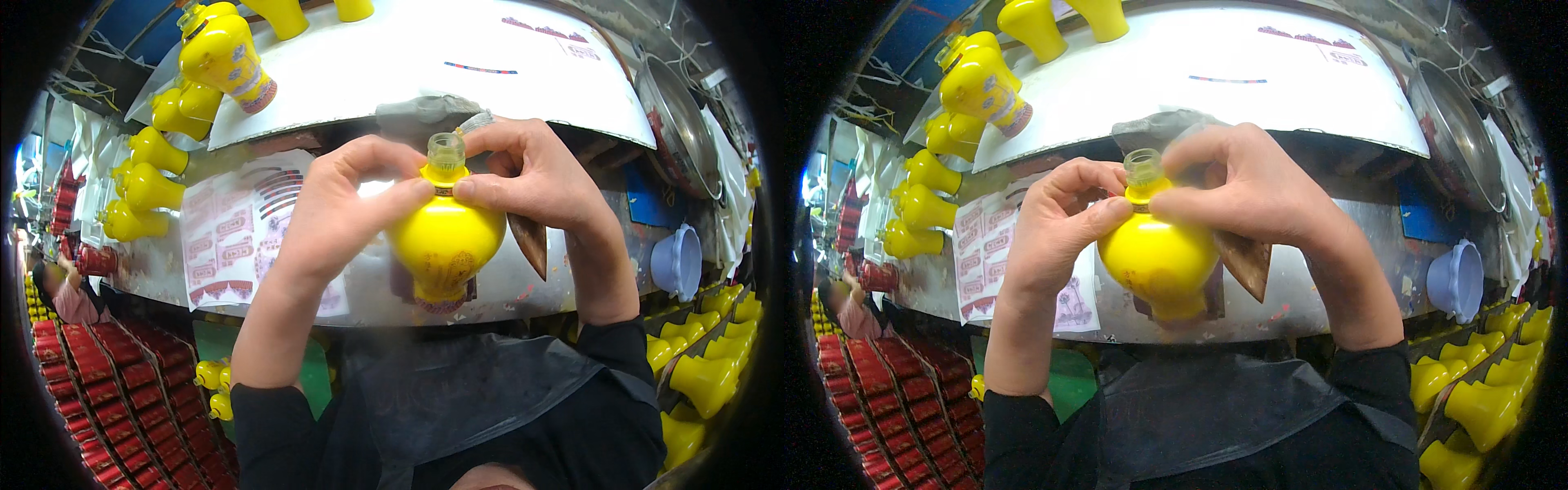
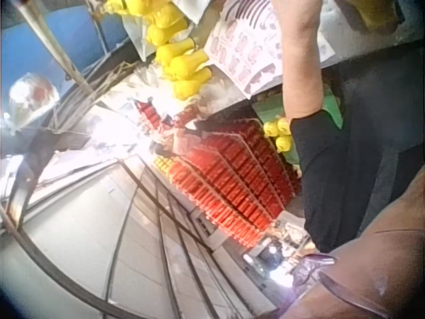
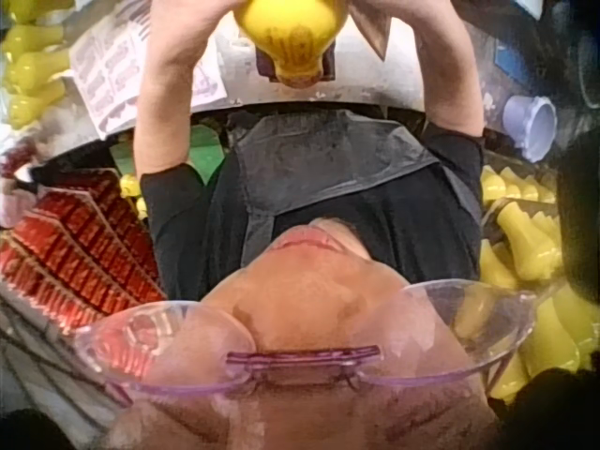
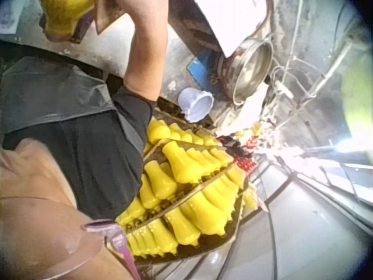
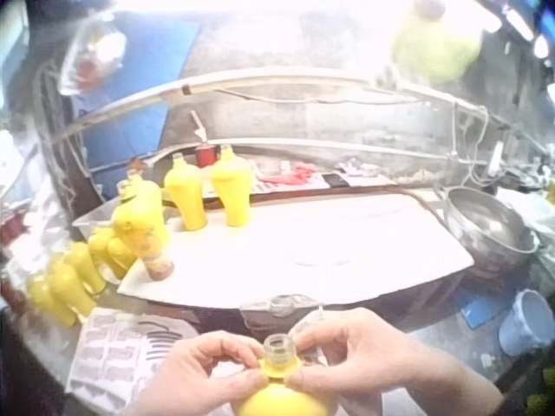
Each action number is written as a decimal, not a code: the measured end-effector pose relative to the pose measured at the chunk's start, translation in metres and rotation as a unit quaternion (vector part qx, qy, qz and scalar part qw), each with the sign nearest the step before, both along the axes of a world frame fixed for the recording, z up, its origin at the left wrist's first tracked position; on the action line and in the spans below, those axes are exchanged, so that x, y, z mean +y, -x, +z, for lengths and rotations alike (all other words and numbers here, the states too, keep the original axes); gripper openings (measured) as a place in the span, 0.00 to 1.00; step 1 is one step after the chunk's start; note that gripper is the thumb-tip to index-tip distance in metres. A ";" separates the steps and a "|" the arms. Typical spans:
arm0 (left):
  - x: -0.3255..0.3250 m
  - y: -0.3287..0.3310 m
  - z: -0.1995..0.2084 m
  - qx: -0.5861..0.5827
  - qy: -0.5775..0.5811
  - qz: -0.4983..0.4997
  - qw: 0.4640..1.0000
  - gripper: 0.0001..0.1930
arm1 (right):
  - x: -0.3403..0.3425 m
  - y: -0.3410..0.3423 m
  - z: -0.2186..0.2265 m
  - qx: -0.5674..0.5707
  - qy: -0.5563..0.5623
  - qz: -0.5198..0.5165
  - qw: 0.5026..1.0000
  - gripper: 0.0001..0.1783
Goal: The person applies printed stickers to yellow ceramic vases on a workbench. They peel each sticker from a sheet, position it on the vase body, smooth it with a cloth, and then apply a narrow strip around the neck. Finished vases are placed on a nearby shelf.
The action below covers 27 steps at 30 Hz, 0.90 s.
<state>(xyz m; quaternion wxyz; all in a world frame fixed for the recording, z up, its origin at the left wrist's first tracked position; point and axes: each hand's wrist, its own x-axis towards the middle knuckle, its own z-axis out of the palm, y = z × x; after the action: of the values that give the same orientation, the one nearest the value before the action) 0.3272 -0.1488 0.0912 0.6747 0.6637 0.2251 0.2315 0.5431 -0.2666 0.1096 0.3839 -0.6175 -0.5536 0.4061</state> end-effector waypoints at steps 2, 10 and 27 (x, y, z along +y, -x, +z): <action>0.004 0.004 0.002 0.004 0.019 -0.009 1.000 0.07 | -0.001 0.002 0.002 0.018 -0.020 0.008 1.000 0.26; 0.022 0.008 0.001 0.017 0.054 -0.072 0.996 0.06 | -0.002 0.005 0.002 0.024 -0.025 -0.004 0.999 0.25; 0.027 -0.009 0.006 0.068 -0.006 -0.082 0.994 0.08 | -0.009 0.004 0.003 0.006 -0.014 -0.010 1.000 0.26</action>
<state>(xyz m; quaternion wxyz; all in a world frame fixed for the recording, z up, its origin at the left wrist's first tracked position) 0.3367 -0.1219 0.0977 0.6707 0.6980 0.2139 0.1315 0.5389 -0.2752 0.1125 0.3998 -0.6150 -0.5505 0.3985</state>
